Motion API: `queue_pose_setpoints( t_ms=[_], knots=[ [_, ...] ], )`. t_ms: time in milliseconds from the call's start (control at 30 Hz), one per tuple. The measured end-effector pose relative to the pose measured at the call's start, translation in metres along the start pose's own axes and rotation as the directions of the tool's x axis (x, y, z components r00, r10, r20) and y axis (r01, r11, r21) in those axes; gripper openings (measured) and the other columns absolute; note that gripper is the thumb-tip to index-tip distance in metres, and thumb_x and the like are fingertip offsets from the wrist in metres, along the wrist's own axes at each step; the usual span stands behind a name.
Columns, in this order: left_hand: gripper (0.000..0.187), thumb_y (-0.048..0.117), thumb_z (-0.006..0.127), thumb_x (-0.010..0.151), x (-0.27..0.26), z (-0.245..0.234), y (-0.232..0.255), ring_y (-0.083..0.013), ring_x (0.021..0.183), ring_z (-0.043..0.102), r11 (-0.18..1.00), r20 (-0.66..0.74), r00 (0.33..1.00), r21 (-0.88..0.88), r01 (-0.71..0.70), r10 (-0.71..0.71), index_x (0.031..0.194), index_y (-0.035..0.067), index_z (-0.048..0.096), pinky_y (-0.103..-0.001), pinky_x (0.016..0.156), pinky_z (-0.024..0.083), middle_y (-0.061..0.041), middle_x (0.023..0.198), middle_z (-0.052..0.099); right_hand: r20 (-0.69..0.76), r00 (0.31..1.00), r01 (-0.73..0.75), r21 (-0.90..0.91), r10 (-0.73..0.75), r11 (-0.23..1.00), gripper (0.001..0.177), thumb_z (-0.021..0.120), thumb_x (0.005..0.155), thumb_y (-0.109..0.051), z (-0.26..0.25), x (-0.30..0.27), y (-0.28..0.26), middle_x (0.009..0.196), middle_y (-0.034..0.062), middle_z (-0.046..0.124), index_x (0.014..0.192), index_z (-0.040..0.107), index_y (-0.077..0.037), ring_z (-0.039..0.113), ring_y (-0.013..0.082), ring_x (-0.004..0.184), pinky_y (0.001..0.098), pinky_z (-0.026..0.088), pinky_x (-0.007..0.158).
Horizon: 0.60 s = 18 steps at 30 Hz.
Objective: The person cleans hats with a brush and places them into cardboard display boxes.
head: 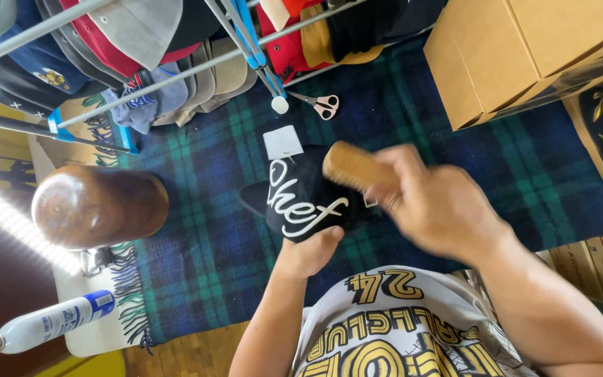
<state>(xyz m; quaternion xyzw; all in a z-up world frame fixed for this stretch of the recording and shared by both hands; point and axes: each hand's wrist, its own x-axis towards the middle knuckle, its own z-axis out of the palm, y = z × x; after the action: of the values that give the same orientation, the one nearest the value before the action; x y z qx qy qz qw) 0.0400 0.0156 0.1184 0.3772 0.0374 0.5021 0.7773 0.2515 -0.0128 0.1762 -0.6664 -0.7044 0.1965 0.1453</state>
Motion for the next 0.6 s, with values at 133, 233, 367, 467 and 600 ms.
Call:
queue_pose_setpoints(
  t_ms=[133, 233, 367, 467, 600],
  knots=[
    [0.027, -0.009, 0.066, 0.084, -0.010, -0.027, -0.010, -0.0236, 0.090, 0.067, 0.920, 0.031, 0.996, 0.384, -0.084, 0.078, 0.111, -0.013, 0.068, -0.045, 0.085, 0.057, -0.024, 0.101, 0.073, 0.168, 0.950, 0.241, 0.147, -0.264, 0.959, 0.040, 0.057, 0.097, -0.049, -0.005, -0.016, -0.017, 0.051, 0.0095, 0.069, 0.121, 0.052, -0.017, 0.076, 0.0303, 0.050, 0.0406, 0.061, 0.057],
    [0.019, -0.004, 0.077, 0.084, -0.034, -0.047, -0.030, -0.0149, 0.087, 0.065, 0.694, 0.075, 0.988, 0.704, -0.150, 0.137, 0.102, -0.009, 0.074, -0.041, 0.078, 0.059, -0.017, 0.094, 0.075, -0.046, 0.976, 0.216, 0.236, -0.211, 0.947, 0.037, 0.060, 0.094, -0.049, -0.003, -0.001, -0.005, 0.069, 0.0114, 0.076, 0.116, 0.059, -0.020, 0.075, 0.0381, 0.065, 0.0509, 0.058, 0.058],
    [0.011, -0.004, 0.072, 0.088, -0.040, -0.057, -0.052, -0.0194, 0.077, 0.067, 0.574, 0.111, 0.983, 0.799, -0.176, 0.147, 0.098, -0.008, 0.073, -0.037, 0.078, 0.058, -0.020, 0.089, 0.074, -0.159, 0.962, 0.241, 0.127, -0.220, 0.962, 0.035, 0.059, 0.099, -0.047, 0.005, -0.009, -0.029, 0.058, 0.0068, 0.069, 0.121, 0.057, -0.020, 0.073, 0.0328, 0.057, 0.0458, 0.057, 0.055],
    [0.015, 0.001, 0.070, 0.090, -0.033, -0.052, -0.045, -0.0203, 0.085, 0.064, 0.533, 0.052, 0.994, 0.841, -0.097, 0.099, 0.103, -0.006, 0.071, -0.037, 0.084, 0.054, -0.019, 0.096, 0.071, 0.070, 0.933, 0.323, 0.276, -0.354, 0.905, 0.030, 0.064, 0.094, -0.044, -0.011, -0.015, -0.039, 0.062, 0.0079, 0.076, 0.114, 0.058, -0.022, 0.078, 0.0331, 0.056, 0.0467, 0.061, 0.054],
    [0.021, 0.009, 0.065, 0.094, -0.042, -0.039, -0.037, -0.0221, 0.100, 0.060, 0.459, -0.068, 0.998, 0.887, 0.059, 0.004, 0.112, -0.002, 0.066, -0.038, 0.096, 0.048, -0.018, 0.110, 0.067, -0.124, 0.976, 0.186, 0.053, -0.179, 0.981, 0.045, 0.058, 0.101, -0.046, 0.000, 0.020, -0.008, 0.075, 0.0105, 0.074, 0.131, 0.053, -0.013, 0.069, 0.0369, 0.055, 0.0499, 0.045, 0.040]
  ],
)
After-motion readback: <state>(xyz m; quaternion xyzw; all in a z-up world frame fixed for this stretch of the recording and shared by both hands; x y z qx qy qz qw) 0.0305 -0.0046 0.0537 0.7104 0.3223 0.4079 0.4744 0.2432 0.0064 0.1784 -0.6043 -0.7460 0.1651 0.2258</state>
